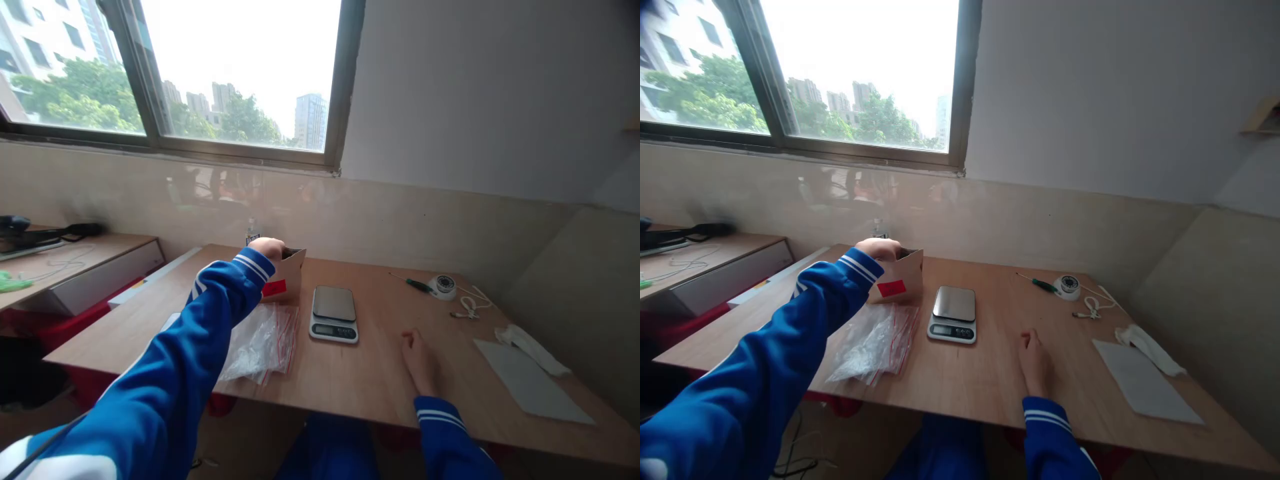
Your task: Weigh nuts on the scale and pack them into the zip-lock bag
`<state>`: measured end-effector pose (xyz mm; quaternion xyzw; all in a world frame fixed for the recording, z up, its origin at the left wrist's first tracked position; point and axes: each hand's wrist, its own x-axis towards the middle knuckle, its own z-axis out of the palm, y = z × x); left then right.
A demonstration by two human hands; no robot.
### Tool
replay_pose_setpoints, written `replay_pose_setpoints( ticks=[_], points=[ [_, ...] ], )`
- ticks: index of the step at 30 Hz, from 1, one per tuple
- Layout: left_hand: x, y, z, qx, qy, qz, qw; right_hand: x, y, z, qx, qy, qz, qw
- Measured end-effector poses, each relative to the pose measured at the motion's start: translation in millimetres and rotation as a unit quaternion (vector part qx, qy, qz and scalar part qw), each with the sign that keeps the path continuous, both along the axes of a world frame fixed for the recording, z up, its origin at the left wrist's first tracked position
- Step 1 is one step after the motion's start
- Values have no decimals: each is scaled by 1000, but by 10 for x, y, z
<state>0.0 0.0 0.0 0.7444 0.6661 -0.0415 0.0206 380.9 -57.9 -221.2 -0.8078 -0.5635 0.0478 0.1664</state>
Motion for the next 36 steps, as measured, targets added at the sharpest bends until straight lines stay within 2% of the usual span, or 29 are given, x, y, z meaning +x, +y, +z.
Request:
replay_pose_setpoints(
  ticks=[10, 15, 18, 20, 22, 23, 26, 29, 31, 34, 36],
  points=[
    [86, -99, 189, 82, 37, 44, 995, -10, -6, -4, 15, 4, -1, 1000],
    [156, -313, 334, 100, 59, 56, 992, -7, -12, -4, 12, 11, 2, 1000],
    [243, -478, 422, 169, 57, 56, 982, -8, -13, -2, 11, 6, 4, 1000],
    [352, -548, 403, 243, 32, 35, 969, -13, -23, 11, 8, 2, 3, 1000],
    [498, -558, 275, 289, -7, -12, 957, -21, -37, 32, 2, 3, 2, 1000],
    [578, -539, 165, 282, -26, -49, 958, -26, -44, 43, 0, 3, 1, 1000],
    [797, -402, -306, 186, -77, -147, 968, -36, -52, 65, -7, 0, -4, 1000],
    [923, -219, -839, 140, -99, -147, 974, -33, -30, 48, -12, -1, -7, 1000],
    [958, -121, -1134, 145, -109, -129, 975, -20, -6, 13, -8, -4, -4, 1000],
    [978, -52, -1406, 162, -120, -109, 973, 3, 25, -45, 3, -12, -1, 1000],
    [984, -53, -1460, 171, -121, -106, 972, 11, 31, -66, 7, -13, -1, 1000]
  ],
)
